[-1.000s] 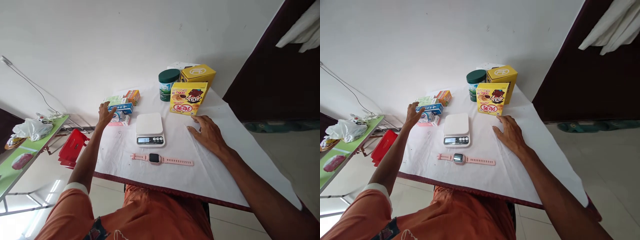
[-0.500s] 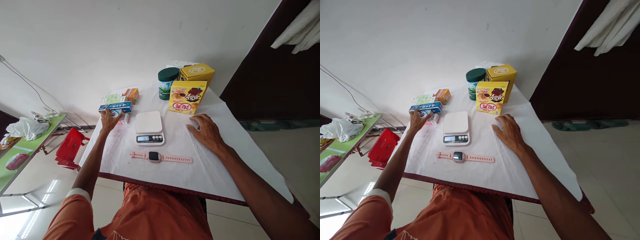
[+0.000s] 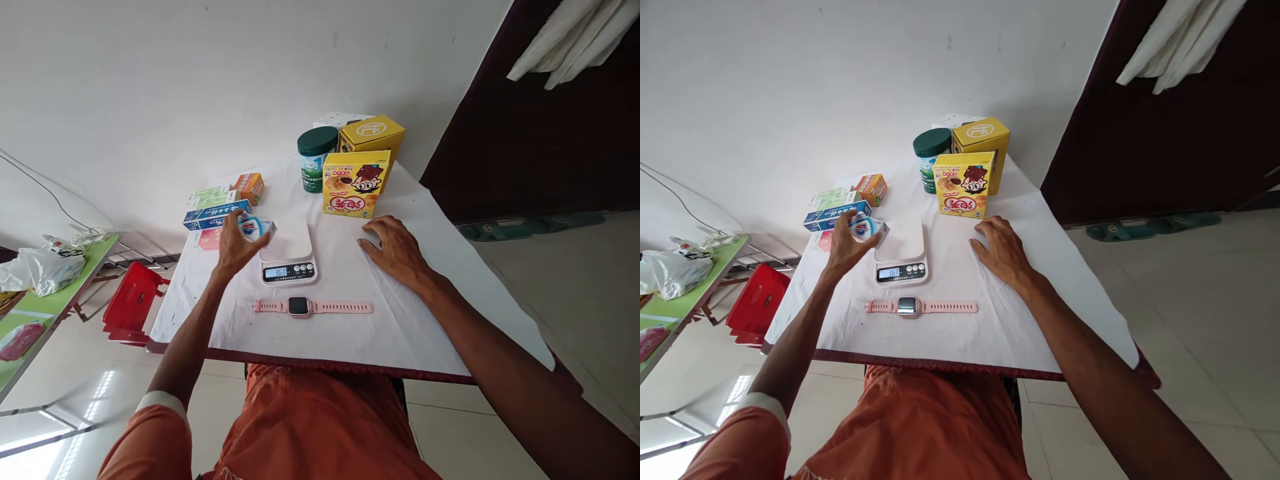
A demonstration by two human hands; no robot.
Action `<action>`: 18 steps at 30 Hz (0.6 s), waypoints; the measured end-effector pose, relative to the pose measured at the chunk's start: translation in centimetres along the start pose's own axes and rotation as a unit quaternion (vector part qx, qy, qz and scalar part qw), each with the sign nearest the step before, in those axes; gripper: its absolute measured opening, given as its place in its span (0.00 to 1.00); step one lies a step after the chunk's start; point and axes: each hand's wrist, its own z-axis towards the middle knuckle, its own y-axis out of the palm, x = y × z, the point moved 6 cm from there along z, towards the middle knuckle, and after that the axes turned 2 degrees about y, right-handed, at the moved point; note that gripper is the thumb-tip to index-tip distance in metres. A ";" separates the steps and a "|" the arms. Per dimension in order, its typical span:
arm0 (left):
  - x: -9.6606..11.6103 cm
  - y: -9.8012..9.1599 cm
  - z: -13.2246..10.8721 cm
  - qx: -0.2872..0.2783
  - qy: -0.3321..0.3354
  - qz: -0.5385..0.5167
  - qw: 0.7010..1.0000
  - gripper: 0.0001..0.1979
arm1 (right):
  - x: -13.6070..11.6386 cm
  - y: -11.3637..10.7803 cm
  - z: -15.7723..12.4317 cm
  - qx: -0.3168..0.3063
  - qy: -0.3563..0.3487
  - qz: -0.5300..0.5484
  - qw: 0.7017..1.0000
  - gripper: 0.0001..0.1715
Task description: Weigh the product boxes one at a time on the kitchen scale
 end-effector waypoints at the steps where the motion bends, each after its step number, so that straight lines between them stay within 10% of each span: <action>1: 1.0 0.9 -0.2 -0.015 0.010 0.001 1.000 0.39 | 0.0 0.0 0.0 0.000 0.000 0.000 1.000 0.16; 8: 4.0 5.1 -0.9 -0.084 0.006 0.029 0.996 0.37 | -0.3 -0.2 0.0 0.000 -0.015 -0.004 1.000 0.14; 18: 3.0 4.1 -0.8 -0.092 -0.021 -0.017 0.995 0.42 | -0.2 -0.2 -0.1 -0.008 -0.006 0.003 1.000 0.15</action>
